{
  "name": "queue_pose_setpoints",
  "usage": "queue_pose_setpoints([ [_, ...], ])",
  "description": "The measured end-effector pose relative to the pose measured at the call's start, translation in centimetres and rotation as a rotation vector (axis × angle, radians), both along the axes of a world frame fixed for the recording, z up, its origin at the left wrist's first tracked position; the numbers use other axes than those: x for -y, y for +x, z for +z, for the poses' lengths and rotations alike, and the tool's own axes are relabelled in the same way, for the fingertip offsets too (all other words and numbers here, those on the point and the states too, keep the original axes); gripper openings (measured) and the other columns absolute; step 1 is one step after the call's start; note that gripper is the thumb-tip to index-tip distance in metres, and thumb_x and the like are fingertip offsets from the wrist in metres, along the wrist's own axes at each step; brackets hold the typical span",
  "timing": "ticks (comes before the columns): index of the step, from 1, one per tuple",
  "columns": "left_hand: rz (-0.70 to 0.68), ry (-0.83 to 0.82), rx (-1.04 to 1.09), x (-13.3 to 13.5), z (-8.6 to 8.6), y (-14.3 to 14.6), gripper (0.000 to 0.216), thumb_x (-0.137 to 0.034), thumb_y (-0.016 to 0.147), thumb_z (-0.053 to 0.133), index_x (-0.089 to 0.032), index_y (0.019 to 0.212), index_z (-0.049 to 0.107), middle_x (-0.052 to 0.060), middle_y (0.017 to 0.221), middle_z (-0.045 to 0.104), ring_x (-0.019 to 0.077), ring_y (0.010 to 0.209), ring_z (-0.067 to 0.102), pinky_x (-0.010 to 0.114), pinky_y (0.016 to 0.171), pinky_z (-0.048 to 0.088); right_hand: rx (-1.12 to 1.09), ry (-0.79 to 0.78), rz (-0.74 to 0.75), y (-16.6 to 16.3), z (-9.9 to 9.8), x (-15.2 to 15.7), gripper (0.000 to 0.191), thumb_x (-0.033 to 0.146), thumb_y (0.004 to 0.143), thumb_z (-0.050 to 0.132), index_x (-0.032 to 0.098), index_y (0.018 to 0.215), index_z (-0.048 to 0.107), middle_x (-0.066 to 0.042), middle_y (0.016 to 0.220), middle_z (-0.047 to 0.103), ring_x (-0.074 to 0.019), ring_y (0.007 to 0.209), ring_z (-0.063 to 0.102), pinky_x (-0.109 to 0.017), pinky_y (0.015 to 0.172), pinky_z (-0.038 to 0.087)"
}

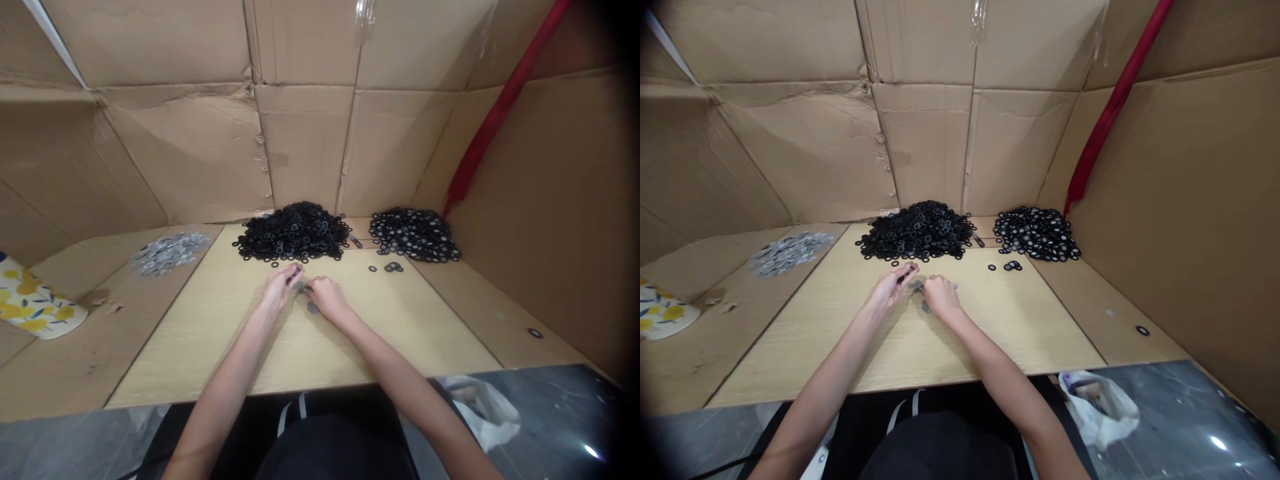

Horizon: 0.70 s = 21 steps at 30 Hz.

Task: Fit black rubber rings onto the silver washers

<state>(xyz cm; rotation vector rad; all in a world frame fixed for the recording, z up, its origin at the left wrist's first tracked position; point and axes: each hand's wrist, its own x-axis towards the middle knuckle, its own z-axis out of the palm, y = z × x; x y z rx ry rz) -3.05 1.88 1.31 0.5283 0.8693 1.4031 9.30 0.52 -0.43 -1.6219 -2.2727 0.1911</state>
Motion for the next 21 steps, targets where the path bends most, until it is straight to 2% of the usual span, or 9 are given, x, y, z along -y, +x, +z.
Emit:
queue_pose_setpoints([
  [8,0.075,-0.022,0.026,-0.4,-0.6,-0.4,0.017,0.005,0.068,0.054,-0.01,0.061,0.059,0.004,0.068,0.061,0.0112,0.07,0.061,0.027,0.076,0.051,-0.227,0.015,0.032,0.3,-0.6,-0.6,0.019,0.014,0.071,0.055,0.018,0.087,0.065,-0.005,0.081,0.067,-0.0158,0.073,0.06,-0.024,0.069,0.042],
  [13,0.066,-0.061,0.054,-0.4,-0.8,-0.4,0.018,0.005,0.068,0.053,-0.01,0.06,0.058,0.004,0.069,0.059,0.01,0.069,0.059,0.024,0.075,0.052,-0.344,0.036,-0.035,0.3,-0.2,-0.7,0.033,0.016,0.065,0.064,0.014,0.098,0.063,-0.009,0.088,0.066,-0.0177,0.072,0.061,-0.027,0.067,0.045],
  [18,0.046,-0.084,0.094,-0.4,-0.9,-0.3,0.018,0.007,0.066,0.053,-0.01,0.061,0.058,0.005,0.073,0.06,0.0102,0.067,0.06,0.025,0.074,0.052,-0.487,0.023,-0.054,0.4,0.1,-0.6,0.029,0.015,0.063,0.066,0.014,0.092,0.065,-0.007,0.078,0.067,-0.0177,0.069,0.062,-0.029,0.067,0.048],
  [21,0.019,-0.122,0.129,-0.6,-1.2,-0.2,0.019,0.008,0.066,0.052,-0.01,0.063,0.057,0.005,0.07,0.058,0.0089,0.064,0.058,0.024,0.072,0.052,-0.656,-0.023,-0.051,0.5,-0.1,-0.6,0.017,0.018,0.063,0.065,0.014,0.079,0.067,-0.005,0.069,0.065,-0.016,0.057,0.061,-0.028,0.058,0.05],
])
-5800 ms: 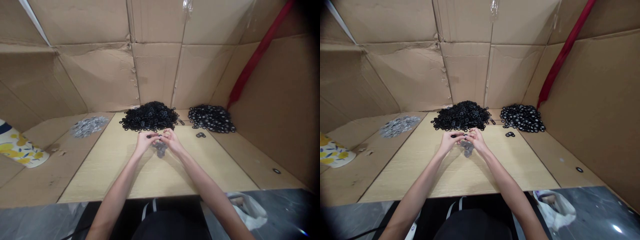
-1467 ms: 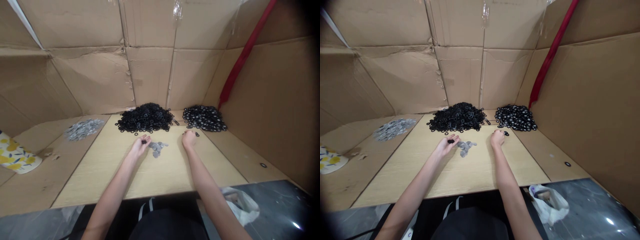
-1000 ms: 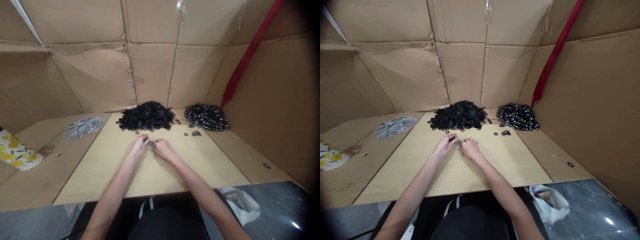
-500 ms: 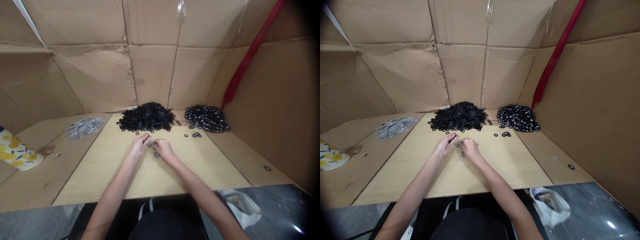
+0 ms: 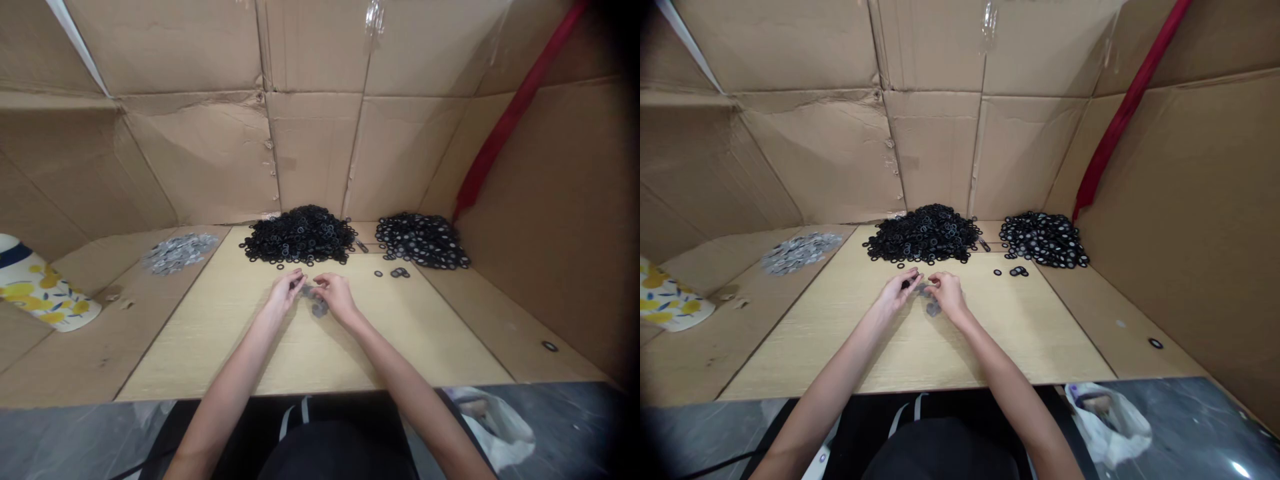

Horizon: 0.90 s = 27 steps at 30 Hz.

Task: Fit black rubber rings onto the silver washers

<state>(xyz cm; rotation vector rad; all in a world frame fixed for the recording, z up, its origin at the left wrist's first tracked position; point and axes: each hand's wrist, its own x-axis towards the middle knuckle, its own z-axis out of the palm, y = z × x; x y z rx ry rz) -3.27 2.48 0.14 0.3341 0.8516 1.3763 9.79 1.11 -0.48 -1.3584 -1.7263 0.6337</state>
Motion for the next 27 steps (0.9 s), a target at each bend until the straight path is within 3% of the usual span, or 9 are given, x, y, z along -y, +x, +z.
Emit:
queue_pose_setpoints([
  [4,-0.094,-0.032,0.041,-0.1,-0.4,0.2,0.02,0.007,0.07,0.046,-0.009,0.065,0.057,0.004,0.063,0.056,0.0086,0.06,0.056,0.024,0.07,0.052,-0.187,-0.043,0.035,0.3,-0.2,-0.2,0.01,0.022,0.065,0.061,0.014,0.066,0.067,-0.006,0.069,0.065,-0.0152,0.053,0.06,-0.028,0.051,0.051],
  [10,-0.089,0.021,-0.036,0.1,-0.8,0.7,0.018,0.007,0.066,0.049,-0.008,0.065,0.059,0.004,0.064,0.058,0.008,0.06,0.056,0.024,0.07,0.051,-0.077,0.049,-0.029,0.6,0.0,-0.4,0.011,0.02,0.065,0.06,0.016,0.071,0.068,-0.007,0.078,0.068,-0.019,0.076,0.063,-0.034,0.075,0.049],
  [17,-0.185,0.071,-0.116,0.6,-1.0,1.3,0.014,0.002,0.064,0.055,-0.009,0.061,0.063,0.004,0.062,0.061,0.0085,0.059,0.056,0.025,0.072,0.051,-0.448,-0.036,-0.028,0.6,-0.6,-1.0,0.026,0.033,0.058,0.068,0.013,0.074,0.064,-0.007,0.074,0.067,-0.0199,0.068,0.065,-0.033,0.064,0.052],
  [23,-0.228,0.117,-0.119,1.2,-0.6,1.7,0.015,0.001,0.063,0.055,-0.01,0.066,0.065,0.007,0.07,0.065,0.0107,0.065,0.06,0.027,0.077,0.049,-0.402,0.013,0.081,0.9,-0.8,-1.3,0.023,0.029,0.065,0.061,0.015,0.084,0.064,-0.01,0.097,0.063,-0.0175,0.077,0.065,-0.031,0.072,0.052],
  [27,-0.199,0.116,-0.128,1.4,-0.4,1.8,0.019,0.003,0.064,0.052,-0.01,0.064,0.065,0.007,0.07,0.066,0.0112,0.068,0.061,0.026,0.079,0.049,-0.373,0.049,0.064,0.8,-0.8,-1.2,0.02,0.028,0.067,0.06,0.017,0.084,0.063,-0.009,0.104,0.059,-0.0167,0.078,0.064,-0.03,0.071,0.052],
])
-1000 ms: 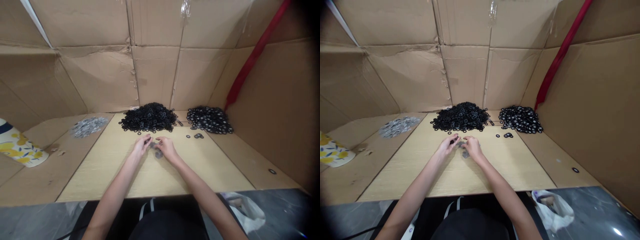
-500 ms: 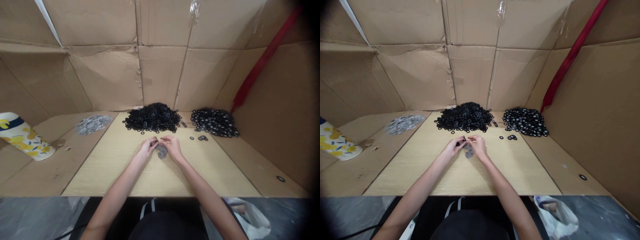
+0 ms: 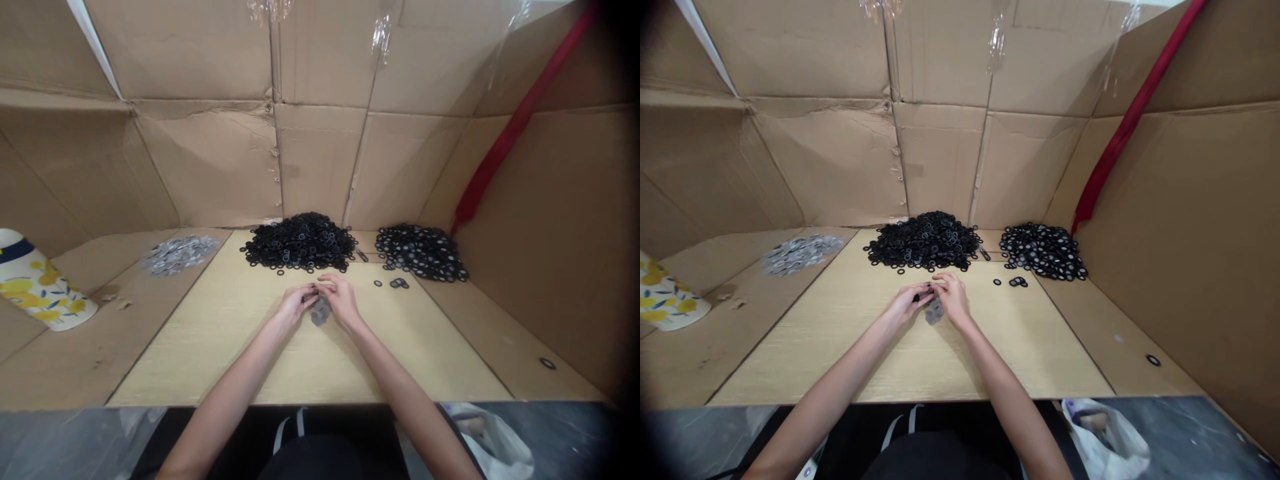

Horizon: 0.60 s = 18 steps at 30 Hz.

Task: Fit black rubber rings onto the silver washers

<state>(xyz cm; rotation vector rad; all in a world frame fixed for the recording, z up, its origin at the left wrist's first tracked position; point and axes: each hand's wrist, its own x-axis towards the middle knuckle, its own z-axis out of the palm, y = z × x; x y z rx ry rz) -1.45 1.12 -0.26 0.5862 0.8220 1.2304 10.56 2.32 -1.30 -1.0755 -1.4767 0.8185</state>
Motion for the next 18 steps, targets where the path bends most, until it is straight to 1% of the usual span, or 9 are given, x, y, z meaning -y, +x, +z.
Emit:
queue_pose_setpoints([
  [5,0.031,-0.005,0.007,0.01,0.01,0.25,0.017,0.003,0.063,0.052,-0.009,0.063,0.064,0.008,0.073,0.066,0.0116,0.07,0.061,0.027,0.079,0.049,0.032,-0.066,-0.068,0.17,-0.17,-0.32,0.022,0.029,0.063,0.064,0.015,0.079,0.063,-0.008,0.091,0.063,-0.0168,0.067,0.064,-0.03,0.062,0.051],
  [8,0.081,0.01,-0.003,0.09,0.07,0.36,0.016,0.003,0.062,0.053,-0.009,0.064,0.064,0.007,0.072,0.066,0.0108,0.069,0.061,0.026,0.079,0.049,0.092,-0.024,-0.132,0.29,-0.24,-0.5,0.021,0.032,0.06,0.067,0.014,0.071,0.064,-0.008,0.084,0.063,-0.0174,0.066,0.063,-0.031,0.063,0.05],
  [10,0.088,0.033,-0.021,0.15,0.12,0.38,0.015,0.002,0.062,0.054,-0.009,0.065,0.065,0.007,0.072,0.066,0.0109,0.068,0.061,0.025,0.077,0.049,0.126,0.001,-0.151,0.34,-0.21,-0.51,0.021,0.034,0.06,0.067,0.014,0.068,0.064,-0.008,0.08,0.062,-0.0174,0.066,0.062,-0.031,0.064,0.05],
  [12,0.086,0.053,-0.035,0.2,0.16,0.34,0.015,0.001,0.062,0.055,-0.009,0.066,0.065,0.008,0.072,0.066,0.0113,0.069,0.061,0.025,0.076,0.049,0.136,0.006,-0.168,0.38,-0.09,-0.47,0.022,0.035,0.06,0.068,0.015,0.067,0.064,-0.007,0.077,0.062,-0.017,0.065,0.061,-0.031,0.063,0.049],
  [15,0.086,0.064,-0.049,0.25,0.26,0.25,0.015,0.001,0.062,0.056,-0.009,0.068,0.065,0.008,0.073,0.066,0.0115,0.068,0.061,0.025,0.075,0.05,0.124,-0.022,-0.221,0.49,0.11,-0.47,0.027,0.037,0.055,0.071,0.015,0.069,0.063,-0.008,0.079,0.063,-0.017,0.064,0.06,-0.031,0.062,0.049],
  [17,0.083,0.074,-0.056,0.28,0.38,0.22,0.015,0.0,0.062,0.056,-0.009,0.069,0.066,0.008,0.073,0.067,0.0115,0.068,0.061,0.025,0.075,0.05,0.075,-0.078,-0.185,0.55,0.2,-0.52,0.034,0.039,0.054,0.071,0.015,0.076,0.064,-0.008,0.083,0.065,-0.0178,0.067,0.061,-0.032,0.063,0.049],
  [18,0.08,0.083,-0.058,0.3,0.45,0.23,0.015,0.0,0.062,0.056,-0.009,0.069,0.066,0.008,0.073,0.067,0.0116,0.069,0.062,0.026,0.076,0.049,0.027,-0.115,-0.121,0.56,0.23,-0.53,0.036,0.038,0.054,0.071,0.015,0.082,0.064,-0.009,0.085,0.065,-0.0183,0.069,0.061,-0.032,0.064,0.049],
])
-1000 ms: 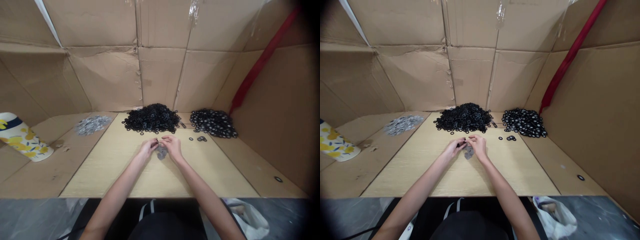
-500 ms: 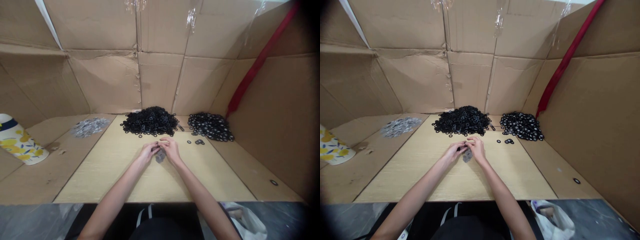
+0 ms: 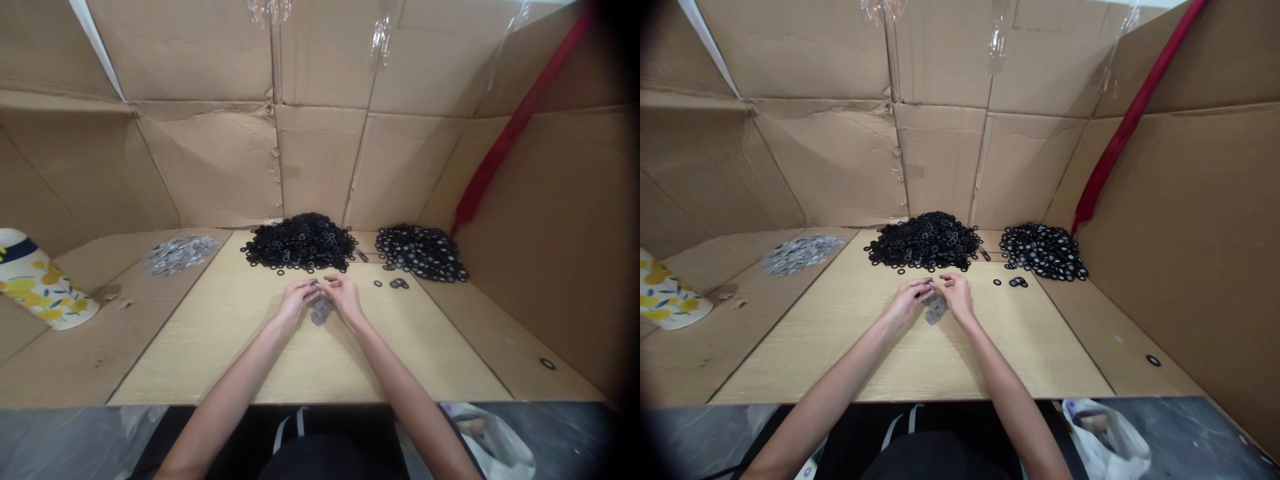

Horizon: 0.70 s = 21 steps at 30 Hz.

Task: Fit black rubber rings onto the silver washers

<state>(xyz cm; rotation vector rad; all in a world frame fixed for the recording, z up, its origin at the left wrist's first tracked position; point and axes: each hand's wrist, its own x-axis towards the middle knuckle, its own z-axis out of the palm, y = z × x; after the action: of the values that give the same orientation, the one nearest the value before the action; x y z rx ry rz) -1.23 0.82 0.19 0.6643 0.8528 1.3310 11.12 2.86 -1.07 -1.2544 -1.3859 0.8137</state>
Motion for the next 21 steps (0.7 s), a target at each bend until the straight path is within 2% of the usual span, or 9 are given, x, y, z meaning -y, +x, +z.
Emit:
queue_pose_setpoints([
  [3,-0.019,0.035,-0.004,0.1,0.2,0.1,0.016,-0.002,0.064,0.055,-0.01,0.069,0.067,0.007,0.076,0.068,0.0122,0.072,0.062,0.026,0.077,0.049,-0.184,-0.108,0.233,-0.1,0.1,0.1,0.042,0.033,0.056,0.07,0.016,0.093,0.063,-0.008,0.086,0.067,-0.0184,0.073,0.063,-0.032,0.066,0.049],
  [5,-0.038,0.049,-0.011,0.2,0.2,0.1,0.016,-0.003,0.065,0.054,-0.009,0.069,0.067,0.008,0.077,0.068,0.0127,0.072,0.062,0.026,0.077,0.049,-0.257,-0.146,0.279,-0.1,0.2,0.3,0.043,0.03,0.055,0.07,0.016,0.094,0.062,-0.006,0.078,0.068,-0.0174,0.068,0.063,-0.031,0.065,0.048],
  [10,-0.08,0.033,-0.022,0.4,0.2,0.1,0.011,-0.003,0.063,0.061,-0.008,0.07,0.068,0.01,0.08,0.069,0.0138,0.074,0.063,0.026,0.08,0.048,-0.356,-0.178,0.211,0.2,0.9,0.5,0.042,0.025,0.046,0.076,0.015,0.084,0.062,0.0,0.061,0.064,-0.0143,0.057,0.06,-0.028,0.061,0.046],
  [15,-0.108,0.007,-0.077,0.4,0.3,0.1,0.012,-0.003,0.061,0.064,-0.006,0.071,0.068,0.011,0.078,0.068,0.0122,0.067,0.063,0.024,0.074,0.049,-0.411,-0.237,0.161,0.5,1.1,0.2,0.044,0.024,0.039,0.078,0.015,0.079,0.061,0.002,0.056,0.061,-0.0121,0.052,0.056,-0.026,0.054,0.043],
  [21,-0.106,0.036,-0.141,0.5,0.1,0.3,0.024,-0.007,0.054,0.071,-0.007,0.077,0.067,0.009,0.073,0.067,0.0127,0.062,0.062,0.025,0.065,0.05,-0.424,-0.264,0.143,0.4,0.7,0.2,0.033,0.025,0.039,0.079,0.015,0.064,0.058,0.002,0.054,0.059,-0.0086,0.045,0.05,-0.023,0.045,0.036],
])
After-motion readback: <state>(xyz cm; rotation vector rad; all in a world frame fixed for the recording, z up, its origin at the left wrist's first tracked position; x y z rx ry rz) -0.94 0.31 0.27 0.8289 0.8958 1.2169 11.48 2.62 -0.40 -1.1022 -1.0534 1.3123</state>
